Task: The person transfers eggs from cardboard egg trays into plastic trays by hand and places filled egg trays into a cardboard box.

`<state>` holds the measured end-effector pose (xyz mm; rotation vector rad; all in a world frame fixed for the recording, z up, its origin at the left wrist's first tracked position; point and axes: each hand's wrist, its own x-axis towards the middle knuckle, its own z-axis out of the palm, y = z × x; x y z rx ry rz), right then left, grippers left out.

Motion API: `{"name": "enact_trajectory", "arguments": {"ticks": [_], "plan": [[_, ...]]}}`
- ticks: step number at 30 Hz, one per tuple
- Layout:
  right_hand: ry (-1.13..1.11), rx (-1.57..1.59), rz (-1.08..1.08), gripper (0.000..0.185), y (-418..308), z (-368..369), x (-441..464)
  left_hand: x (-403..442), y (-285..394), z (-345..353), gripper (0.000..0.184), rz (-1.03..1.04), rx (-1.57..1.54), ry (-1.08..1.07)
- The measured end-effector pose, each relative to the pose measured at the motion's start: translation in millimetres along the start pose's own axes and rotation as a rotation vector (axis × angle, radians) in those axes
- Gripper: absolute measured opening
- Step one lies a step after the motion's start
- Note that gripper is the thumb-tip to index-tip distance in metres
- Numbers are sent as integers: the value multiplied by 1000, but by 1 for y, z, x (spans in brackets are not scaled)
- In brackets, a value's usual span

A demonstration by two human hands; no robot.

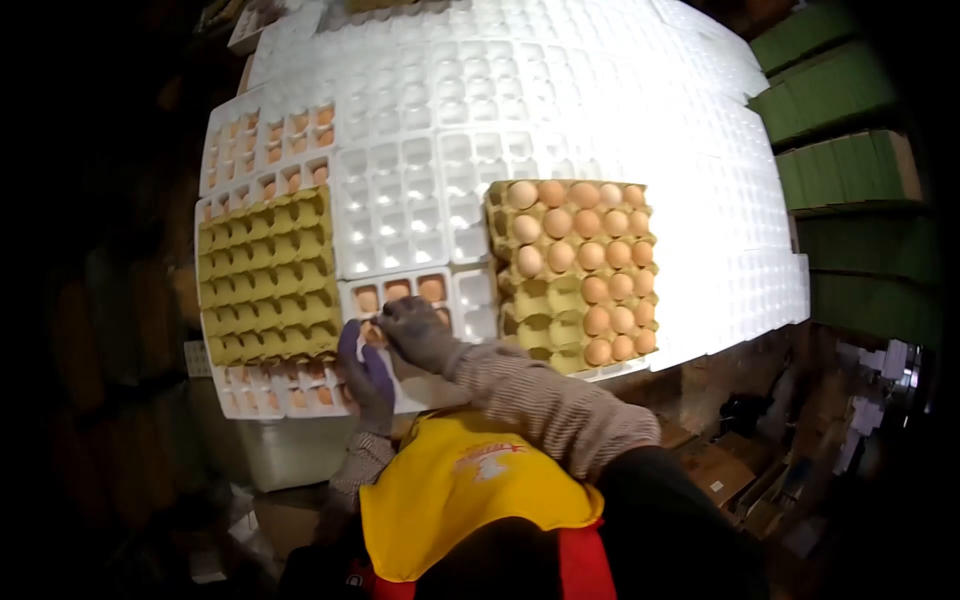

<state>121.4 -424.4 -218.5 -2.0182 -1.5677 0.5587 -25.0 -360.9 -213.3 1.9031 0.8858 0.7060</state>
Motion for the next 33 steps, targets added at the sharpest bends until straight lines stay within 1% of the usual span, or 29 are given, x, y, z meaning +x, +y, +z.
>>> {"name": "enact_trajectory", "arguments": {"ticks": [2,3,4,5,6,7,8,9,10,11,12,13,14,15,18,19,20,22,23,24,25,26,28,29,30,32,33], "plan": [[28,11,-74,41,11,11,-7,-4,2,3,33,-5,-15,10],[228,95,-68,42,-7,-28,-18,-2,12,7,32,8,-53,20],[304,308,-26,44,-2,-57,-29,2,26,9,31,12,-84,33],[447,312,33,43,4,-103,-48,10,40,16,30,9,-125,-10],[618,195,36,39,28,-139,-71,20,62,34,30,-130,-276,-81],[652,360,356,36,37,-178,-95,33,86,58,29,-36,-311,-146],[635,203,513,33,47,-203,-104,48,116,83,31,69,-259,-249],[400,-79,343,36,66,-216,-115,63,146,102,41,318,-56,-362],[222,-402,220,43,81,-210,-121,70,156,126,50,537,146,-520],[282,-449,180,38,87,-201,-123,66,154,148,49,644,420,-539],[339,-498,123,33,95,-196,-121,65,150,160,48,604,426,-566],[332,-450,102,33,107,-197,-123,67,145,167,47,557,436,-579],[328,-397,79,33,119,-198,-123,76,155,167,45,512,452,-593],[325,-333,70,33,127,-194,-127,84,160,157,39,510,421,-648],[637,618,415,27,108,-215,-135,107,157,146,28,-129,-88,-598],[806,1114,482,24,118,-219,-132,114,149,145,33,-153,-174,-554],[863,1517,427,26,128,-229,-130,116,152,143,39,-180,-258,-517],[661,1097,506,30,142,-254,-116,97,175,143,45,445,375,-706],[485,547,405,27,139,-259,-104,83,177,150,56,590,532,-706],[287,3,284,25,134,-258,-89,71,164,164,58,627,664,-639],[106,-395,353,23,124,-239,-78,67,160,171,56,611,703,-617],[123,-419,270,23,128,-234,-79,66,161,175,54,600,740,-599],[147,-464,119,22,131,-224,-85,76,165,163,48,268,372,-647],[24,-273,186,38,139,-236,-88,85,173,158,45,98,183,-649],[139,-134,201,38,147,-248,-88,94,185,155,33,-430,-469,-578],[345,159,215,38,154,-267,-84,122,178,141,28,-600,-826,-582],[317,-35,266,37,153,-277,-76,132,167,147,29,-473,-468,-568]]}}
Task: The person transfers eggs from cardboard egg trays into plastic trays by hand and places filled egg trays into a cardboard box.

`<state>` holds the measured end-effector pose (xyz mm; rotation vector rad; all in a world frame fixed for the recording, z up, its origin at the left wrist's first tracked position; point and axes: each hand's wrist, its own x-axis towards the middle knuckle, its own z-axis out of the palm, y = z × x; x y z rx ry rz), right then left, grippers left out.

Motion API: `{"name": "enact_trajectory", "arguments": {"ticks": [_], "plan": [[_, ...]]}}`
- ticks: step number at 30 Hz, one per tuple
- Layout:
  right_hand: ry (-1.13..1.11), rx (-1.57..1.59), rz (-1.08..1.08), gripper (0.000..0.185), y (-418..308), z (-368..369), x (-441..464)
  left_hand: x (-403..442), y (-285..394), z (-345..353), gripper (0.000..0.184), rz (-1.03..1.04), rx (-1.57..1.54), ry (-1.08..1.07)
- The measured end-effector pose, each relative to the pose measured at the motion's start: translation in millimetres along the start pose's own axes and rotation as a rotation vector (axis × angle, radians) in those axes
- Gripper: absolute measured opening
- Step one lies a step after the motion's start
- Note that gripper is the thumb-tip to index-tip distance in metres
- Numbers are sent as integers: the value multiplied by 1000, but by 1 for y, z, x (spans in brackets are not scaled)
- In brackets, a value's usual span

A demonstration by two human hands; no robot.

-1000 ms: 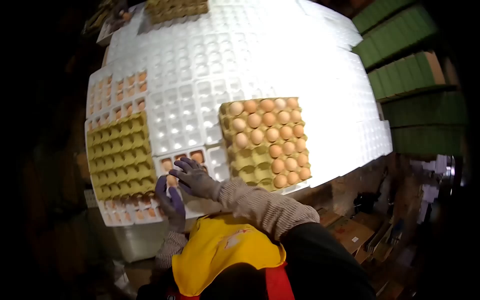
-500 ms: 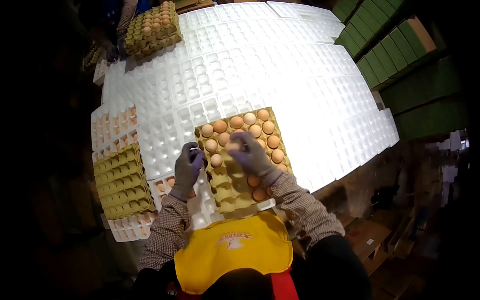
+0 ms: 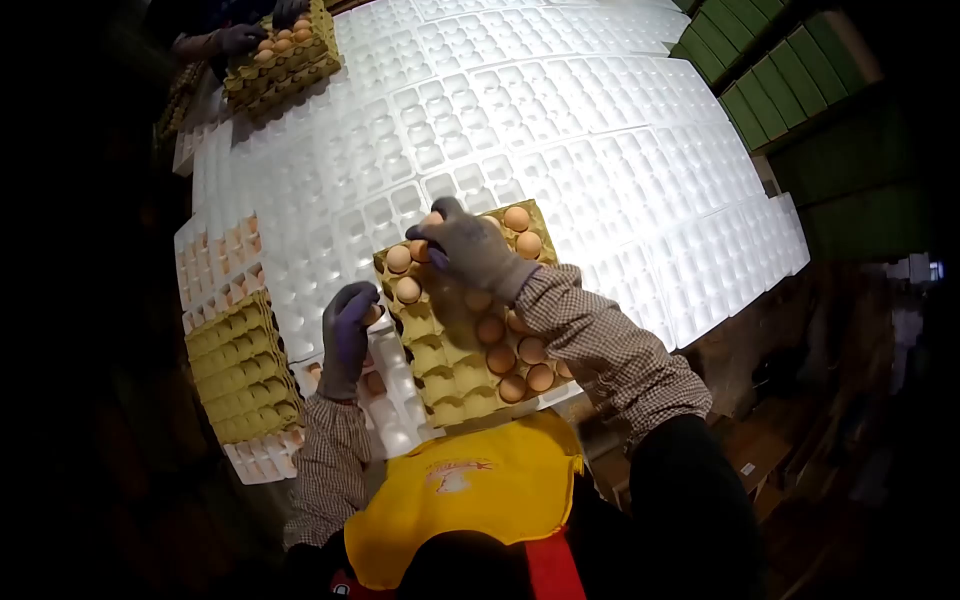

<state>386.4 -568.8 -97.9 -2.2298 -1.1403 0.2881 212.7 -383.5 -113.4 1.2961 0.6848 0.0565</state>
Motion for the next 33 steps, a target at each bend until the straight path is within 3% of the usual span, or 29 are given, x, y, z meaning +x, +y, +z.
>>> {"name": "enact_trajectory", "arguments": {"ticks": [1,3,4,6,8,9,11,12,13,15,17,19,21,22,23,25,26,27,28,29,30,33], "plan": [[-109,-194,45,33,-7,0,15,8,3,5,35,294,497,-77],[-363,-574,126,32,-20,23,40,12,-3,29,37,532,1219,-94],[-347,-558,90,34,-21,23,41,17,-7,43,44,467,1486,-82],[-328,-534,8,38,-22,21,41,24,0,32,46,354,1233,-140],[-119,-70,141,46,-15,-5,22,30,-5,15,46,340,794,-83],[-13,161,204,50,-12,-18,9,25,10,18,39,158,443,-43],[276,557,368,45,-15,-16,-25,45,11,9,38,487,759,157],[220,1027,473,42,-33,-18,-43,53,16,14,38,446,924,130],[185,1219,555,42,-37,-4,-61,67,9,19,38,358,1010,-33],[19,1416,734,47,-74,-2,-93,56,35,44,39,214,1391,-128],[143,1448,682,48,-80,37,-121,70,33,56,46,79,1548,-121],[97,1493,744,50,-94,44,-131,69,17,45,49,226,1296,47],[-8,1257,650,52,-107,47,-130,47,7,11,49,404,927,151],[-118,1219,602,47,-113,48,-133,37,-4,-13,41,355,678,172],[-205,1069,460,45,-121,57,-132,7,3,-37,44,146,354,87],[-360,741,163,42,-138,72,-126,-67,-14,-86,53,9,112,92],[-483,722,261,36,-159,77,-121,-103,-25,-105,49,-110,176,178],[-469,453,133,35,-168,99,-116,-127,-57,-125,51,-140,295,206],[-459,190,12,34,-172,130,-117,-146,-113,-144,51,50,636,333],[-449,-73,-115,33,-171,157,-122,-162,-114,-141,52,-20,786,295],[-420,-108,-175,28,-168,178,-125,-169,-126,-136,53,19,867,338],[-246,-230,-57,24,-159,232,-132,-167,-157,-124,57,38,978,457]]}}
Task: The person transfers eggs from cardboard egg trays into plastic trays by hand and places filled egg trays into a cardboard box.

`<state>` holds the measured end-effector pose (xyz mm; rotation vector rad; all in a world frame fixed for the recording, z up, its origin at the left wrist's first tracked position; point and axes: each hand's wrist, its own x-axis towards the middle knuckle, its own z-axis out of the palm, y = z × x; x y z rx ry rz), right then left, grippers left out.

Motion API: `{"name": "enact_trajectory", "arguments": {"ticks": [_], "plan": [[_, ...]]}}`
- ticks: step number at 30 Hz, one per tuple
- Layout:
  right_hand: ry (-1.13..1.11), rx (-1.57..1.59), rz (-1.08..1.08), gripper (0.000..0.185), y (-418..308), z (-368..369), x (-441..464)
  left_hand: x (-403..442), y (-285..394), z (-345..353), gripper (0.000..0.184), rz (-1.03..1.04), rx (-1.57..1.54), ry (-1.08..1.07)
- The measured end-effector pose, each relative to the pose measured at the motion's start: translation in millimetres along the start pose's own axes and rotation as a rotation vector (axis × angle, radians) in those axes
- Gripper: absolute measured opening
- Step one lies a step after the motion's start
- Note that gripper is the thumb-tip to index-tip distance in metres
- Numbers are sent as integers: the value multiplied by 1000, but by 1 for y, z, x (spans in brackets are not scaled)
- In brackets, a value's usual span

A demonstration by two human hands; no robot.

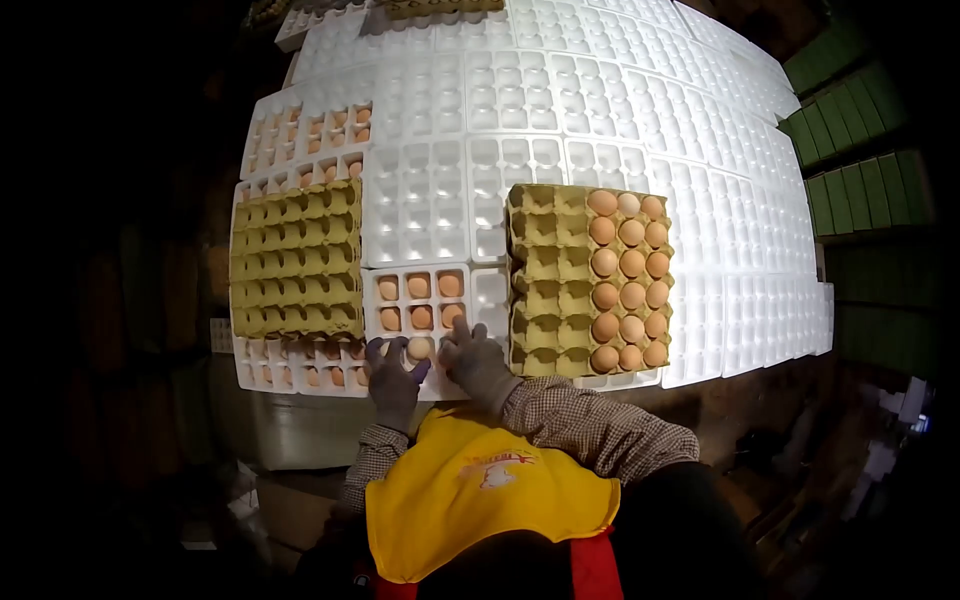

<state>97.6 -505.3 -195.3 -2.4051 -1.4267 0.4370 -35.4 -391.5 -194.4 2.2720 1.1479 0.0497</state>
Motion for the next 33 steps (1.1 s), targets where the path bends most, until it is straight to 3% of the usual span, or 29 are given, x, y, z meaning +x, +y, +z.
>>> {"name": "enact_trajectory", "arguments": {"ticks": [4,5,8,9,12,13,15,17,18,20,21,22,23,24,25,26,28,31,32,33], "plan": [[131,-24,48,27,1,-15,-7,-16,-4,-11,60,-30,-168,141],[76,28,-29,32,-2,-27,-10,-19,3,-27,51,-85,-230,181],[-413,-43,-235,34,-11,-32,-26,-19,-43,-11,43,207,-133,105],[-485,-85,-174,33,-21,-40,-27,-21,-44,-11,36,324,34,56],[-122,228,-204,31,-20,-13,-22,-23,-56,-1,35,178,-347,88],[-172,455,-241,31,-30,-18,-6,-27,-58,-6,34,78,-506,86],[-91,399,-596,34,-24,41,9,-32,-69,-16,34,-126,-706,-3],[-79,379,-589,34,-21,50,4,-20,-74,-14,34,-202,-809,-49],[133,215,-570,31,-22,46,-5,-18,-79,-8,33,-183,-804,-67],[115,561,-550,34,0,-42,-23,-11,-48,-20,27,-75,-476,33],[144,681,-420,35,23,-103,-41,-5,-14,-24,25,-10,-528,-16],[353,439,-401,36,63,-124,-70,-2,25,-31,23,53,-567,-58],[419,869,193,23,80,-143,-105,-4,62,-36,21,106,-598,-93],[595,583,289,24,114,-163,-129,-8,115,-29,18,191,-672,-165],[437,389,391,34,137,-177,-152,-6,152,-10,22,458,-554,-242],[346,205,228,36,152,-173,-158,-10,195,8,24,847,-423,-147],[166,-154,-66,41,172,-169,-167,-31,244,49,24,1033,-24,-226],[228,-55,-134,38,200,-145,-172,-41,250,87,25,990,177,-216],[252,19,-177,36,207,-146,-174,-37,249,85,24,804,-8,-320],[259,285,-1,33,210,-144,-179,-31,242,77,23,611,-189,-424]]}}
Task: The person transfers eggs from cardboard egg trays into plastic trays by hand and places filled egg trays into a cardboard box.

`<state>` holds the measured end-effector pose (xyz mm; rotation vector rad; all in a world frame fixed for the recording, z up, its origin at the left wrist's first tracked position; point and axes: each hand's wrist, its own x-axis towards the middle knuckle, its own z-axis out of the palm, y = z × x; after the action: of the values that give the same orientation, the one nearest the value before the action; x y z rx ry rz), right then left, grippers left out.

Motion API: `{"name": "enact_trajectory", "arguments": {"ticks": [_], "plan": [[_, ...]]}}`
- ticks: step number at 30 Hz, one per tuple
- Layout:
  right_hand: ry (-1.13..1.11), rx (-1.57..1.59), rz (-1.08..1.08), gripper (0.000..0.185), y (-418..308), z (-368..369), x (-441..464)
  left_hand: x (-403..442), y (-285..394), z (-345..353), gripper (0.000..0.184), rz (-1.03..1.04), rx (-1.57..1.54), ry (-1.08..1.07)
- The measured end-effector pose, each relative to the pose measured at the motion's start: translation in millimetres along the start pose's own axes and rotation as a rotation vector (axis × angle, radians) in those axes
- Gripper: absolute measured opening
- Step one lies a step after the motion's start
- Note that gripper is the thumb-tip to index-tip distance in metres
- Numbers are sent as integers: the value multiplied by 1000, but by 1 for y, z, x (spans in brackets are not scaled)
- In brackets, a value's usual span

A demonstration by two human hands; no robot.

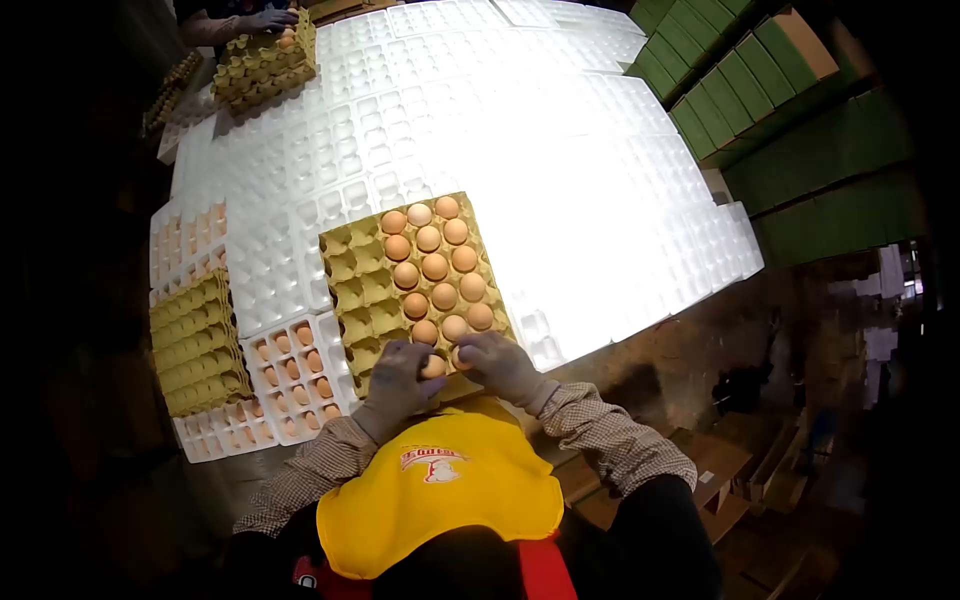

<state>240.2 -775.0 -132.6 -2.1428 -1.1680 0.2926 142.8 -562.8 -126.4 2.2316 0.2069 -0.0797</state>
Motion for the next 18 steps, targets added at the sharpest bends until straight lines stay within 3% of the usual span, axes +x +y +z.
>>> {"name": "enact_trajectory", "arguments": {"ticks": [1,2,3,5,7,8,9,10,11,12,15,17,18], "plan": [[25,243,202,30,-5,-8,-3,-2,-1,-13,23,-156,-231,-13],[44,486,405,27,-8,-15,-3,4,9,-35,26,-362,-842,49],[244,976,571,26,-9,-15,4,13,-3,-37,27,-451,-1149,232],[111,603,416,24,-8,-17,17,28,-21,-52,28,-370,-818,144],[-22,207,234,22,-2,-26,40,35,7,-39,30,-120,-19,53],[-84,7,142,21,-3,-29,51,34,12,-19,42,41,369,29],[-146,-195,50,20,-6,-28,58,32,15,-10,46,38,406,-1],[-69,-491,14,21,2,10,52,30,18,-2,51,32,439,-31],[-68,-441,-13,20,0,8,49,30,23,0,55,31,473,-63],[-59,-393,-35,20,-1,6,51,30,27,-7,63,-41,289,-41],[-46,-94,-75,20,14,-23,68,33,24,-27,56,-255,-196,221],[56,66,-33,24,3,-53,83,52,12,-30,50,-129,99,238],[39,-136,17,23,5,-51,91,61,13,-25,49,-123,264,182]]}}
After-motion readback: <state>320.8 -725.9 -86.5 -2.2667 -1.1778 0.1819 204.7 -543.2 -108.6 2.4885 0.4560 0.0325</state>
